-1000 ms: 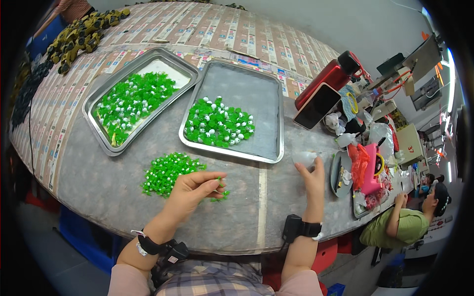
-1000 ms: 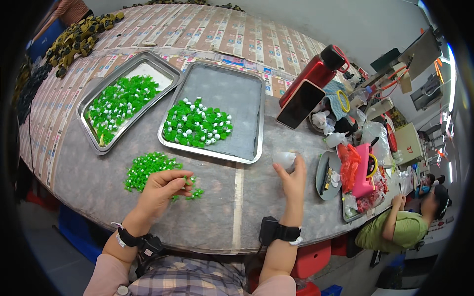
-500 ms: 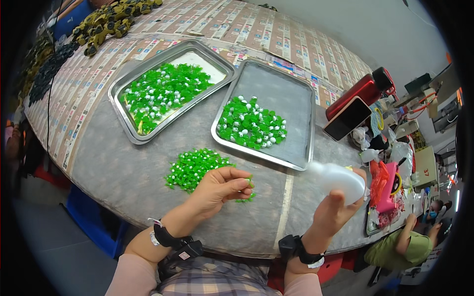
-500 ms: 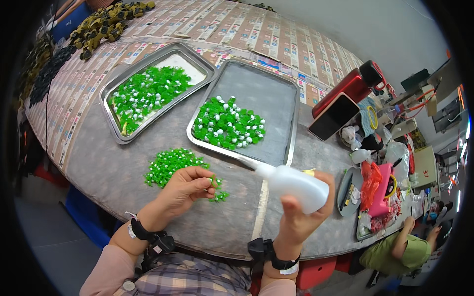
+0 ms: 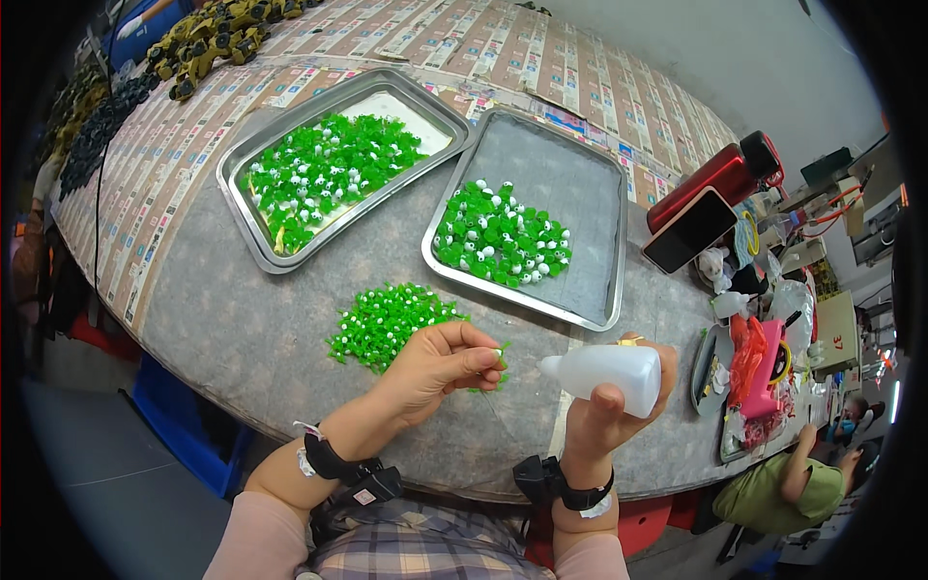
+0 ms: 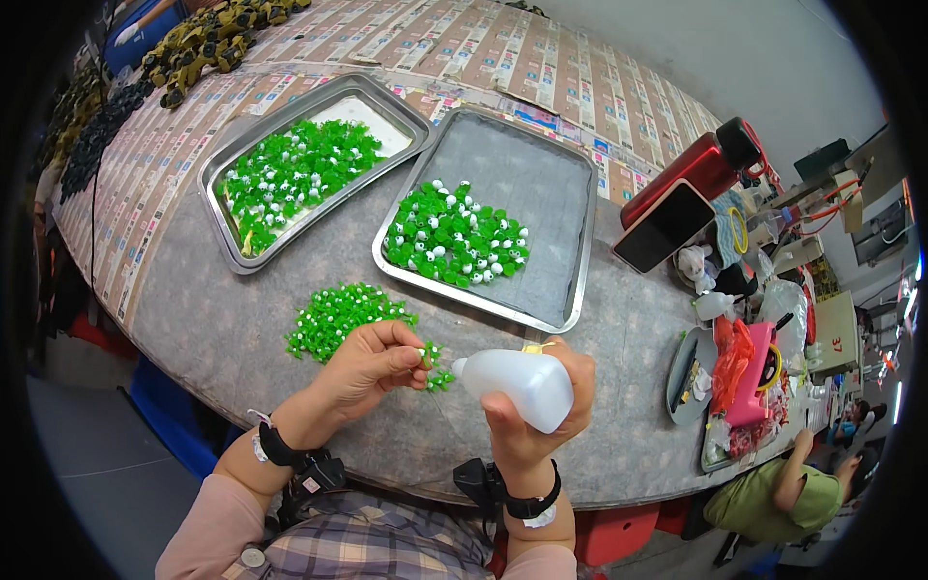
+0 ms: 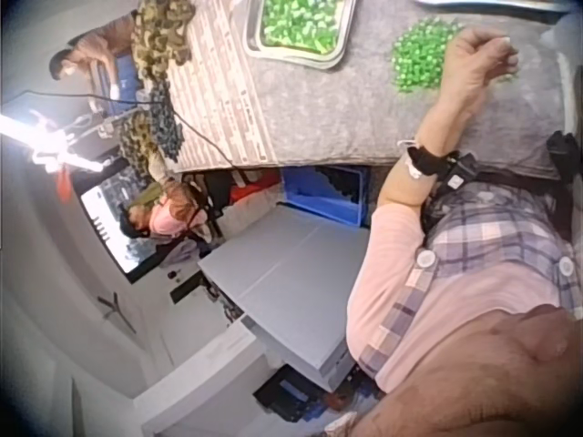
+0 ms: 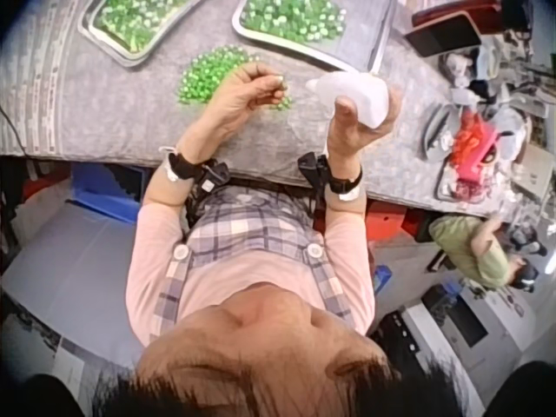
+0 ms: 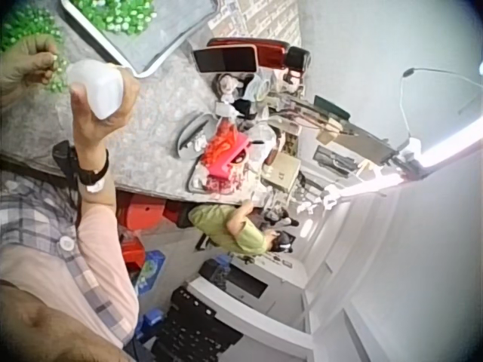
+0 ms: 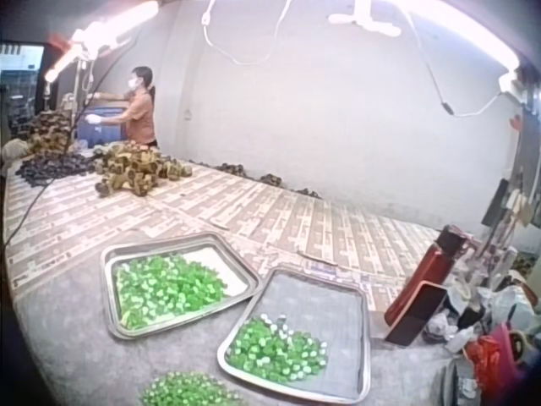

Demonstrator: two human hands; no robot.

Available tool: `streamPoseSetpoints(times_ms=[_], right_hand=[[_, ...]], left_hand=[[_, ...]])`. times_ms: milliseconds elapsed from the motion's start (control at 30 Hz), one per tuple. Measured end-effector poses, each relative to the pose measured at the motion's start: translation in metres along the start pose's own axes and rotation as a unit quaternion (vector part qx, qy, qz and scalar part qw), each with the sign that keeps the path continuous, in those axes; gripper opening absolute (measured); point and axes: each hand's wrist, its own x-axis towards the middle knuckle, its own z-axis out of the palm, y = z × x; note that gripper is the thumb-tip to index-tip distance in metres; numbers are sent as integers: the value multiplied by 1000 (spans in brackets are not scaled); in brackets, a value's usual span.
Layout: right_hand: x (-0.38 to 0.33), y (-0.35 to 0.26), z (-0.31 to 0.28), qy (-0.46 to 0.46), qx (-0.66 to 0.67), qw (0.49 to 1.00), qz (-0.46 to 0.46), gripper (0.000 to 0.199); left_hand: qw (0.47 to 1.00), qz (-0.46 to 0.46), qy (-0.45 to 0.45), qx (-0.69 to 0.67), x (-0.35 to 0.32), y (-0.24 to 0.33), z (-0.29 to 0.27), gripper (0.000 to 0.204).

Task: The person sits at a table and assembles small green and white candy pieces. They pick up a green piece, apply a substance from a squeeze bottle, and attach a white piece to it. The finished candies are placed into a metal tray.

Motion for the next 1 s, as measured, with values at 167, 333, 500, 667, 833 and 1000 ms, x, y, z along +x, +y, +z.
streamPoseSetpoints(times_ms=[167, 333, 500, 667, 833, 1000], right_hand=[[-1, 0, 1, -12, 3, 1000, 9, 57], [-2, 3, 2, -41, -17, 999, -12, 56], [3, -5, 5, 26, -48, 998, 17, 60], [2, -3, 2, -12, -65, 998, 15, 61], [3, 3, 8, 96, -81, 991, -54, 62], [4, -1, 0, 28, -79, 996, 15, 63]], left_hand=[[1000, -3, -5, 0, 1, -1, -1, 8], [1000, -6, -2, 13, 1, 0, 0, 9], [1000, -8, 1, 19, 0, 1, 0, 11], [1000, -10, -5, 17, 0, 1, -1, 12], [999, 27, -2, 46, 1, -1, 0, 9], [985, 119, 10, 121, 1, -5, 0, 9]])
